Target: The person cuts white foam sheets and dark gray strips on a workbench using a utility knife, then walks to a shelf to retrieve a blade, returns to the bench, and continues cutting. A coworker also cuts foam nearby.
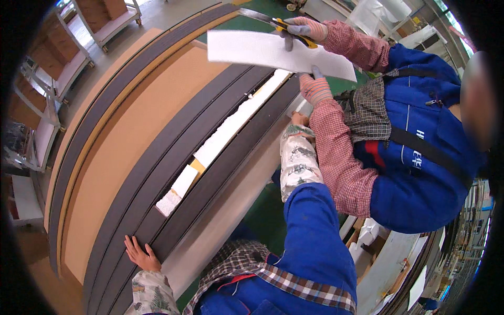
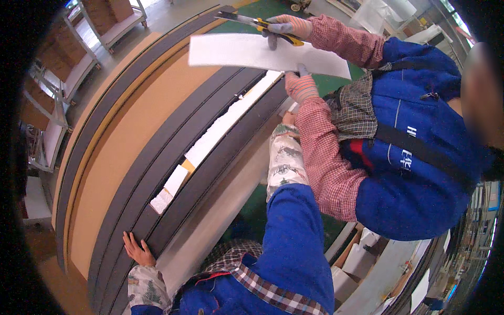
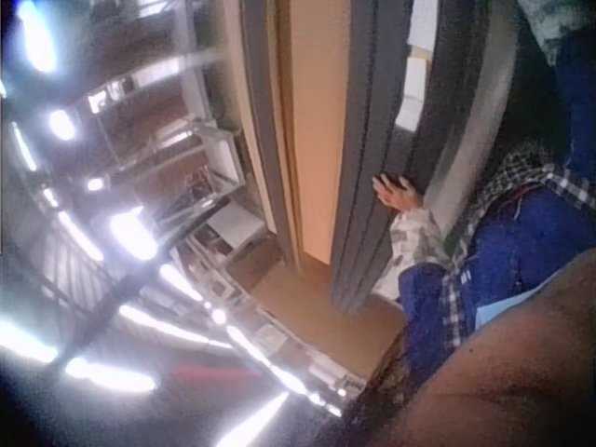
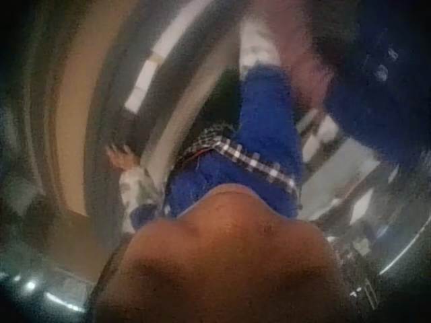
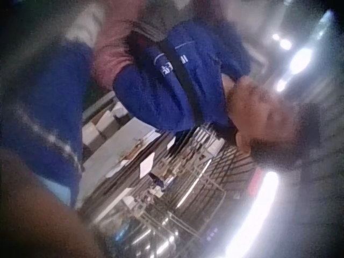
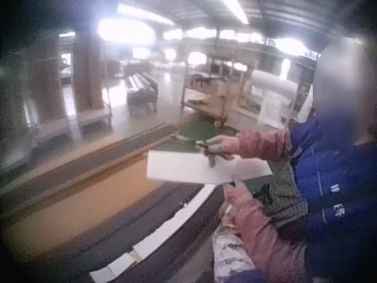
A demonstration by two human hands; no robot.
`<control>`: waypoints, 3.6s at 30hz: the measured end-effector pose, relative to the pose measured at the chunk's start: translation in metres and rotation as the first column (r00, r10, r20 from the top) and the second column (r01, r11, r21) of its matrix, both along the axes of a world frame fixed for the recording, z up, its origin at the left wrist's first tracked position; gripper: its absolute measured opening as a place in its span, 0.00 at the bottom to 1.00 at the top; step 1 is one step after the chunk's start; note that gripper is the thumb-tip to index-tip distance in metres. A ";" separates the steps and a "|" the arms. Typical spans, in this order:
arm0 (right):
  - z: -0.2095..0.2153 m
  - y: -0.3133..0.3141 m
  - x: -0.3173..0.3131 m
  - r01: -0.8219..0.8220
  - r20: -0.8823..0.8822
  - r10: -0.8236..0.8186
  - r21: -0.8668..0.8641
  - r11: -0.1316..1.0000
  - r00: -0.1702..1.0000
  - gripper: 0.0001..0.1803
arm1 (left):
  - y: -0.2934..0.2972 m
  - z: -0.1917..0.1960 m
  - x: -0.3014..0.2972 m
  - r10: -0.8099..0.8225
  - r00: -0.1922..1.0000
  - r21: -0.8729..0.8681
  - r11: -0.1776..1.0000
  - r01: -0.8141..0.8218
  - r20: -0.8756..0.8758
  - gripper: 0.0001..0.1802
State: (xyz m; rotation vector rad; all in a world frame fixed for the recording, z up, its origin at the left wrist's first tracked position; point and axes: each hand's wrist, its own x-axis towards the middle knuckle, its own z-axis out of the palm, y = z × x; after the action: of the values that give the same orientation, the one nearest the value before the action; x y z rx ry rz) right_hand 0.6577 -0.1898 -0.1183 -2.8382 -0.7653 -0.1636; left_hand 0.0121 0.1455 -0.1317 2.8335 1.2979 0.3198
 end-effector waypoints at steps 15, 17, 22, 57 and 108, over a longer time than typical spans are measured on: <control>-0.035 0.114 -0.101 0.676 -0.612 0.294 0.700 -0.232 0.734 0.06 | 0.005 -0.018 -0.001 0.007 0.996 -0.011 1.000 -0.006 0.087 0.28; -0.025 0.151 -0.140 0.681 -0.619 0.300 0.707 -0.189 0.726 0.08 | 0.006 -0.018 -0.003 0.007 0.996 0.003 1.000 -0.007 0.092 0.28; -0.013 0.193 -0.191 0.795 -0.740 0.292 0.576 -0.191 0.606 0.10 | 0.006 -0.015 -0.003 0.009 0.992 -0.010 1.000 -0.008 0.123 0.28; 0.008 0.210 -0.271 0.838 -0.884 0.332 0.436 0.327 0.330 0.21 | 0.004 -0.005 -0.002 0.026 0.987 -0.042 0.999 -0.019 0.161 0.29; -0.026 0.030 -0.375 0.665 -0.912 0.390 0.370 0.648 0.127 0.10 | -0.015 -0.008 -0.010 0.088 0.995 0.039 0.995 -0.089 0.044 0.27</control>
State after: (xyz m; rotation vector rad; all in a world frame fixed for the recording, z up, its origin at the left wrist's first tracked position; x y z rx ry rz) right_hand 0.2827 -0.1595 -0.1446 -1.4540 0.0636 1.0945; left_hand 0.0025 0.1308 -0.1396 2.7911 1.4279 0.4099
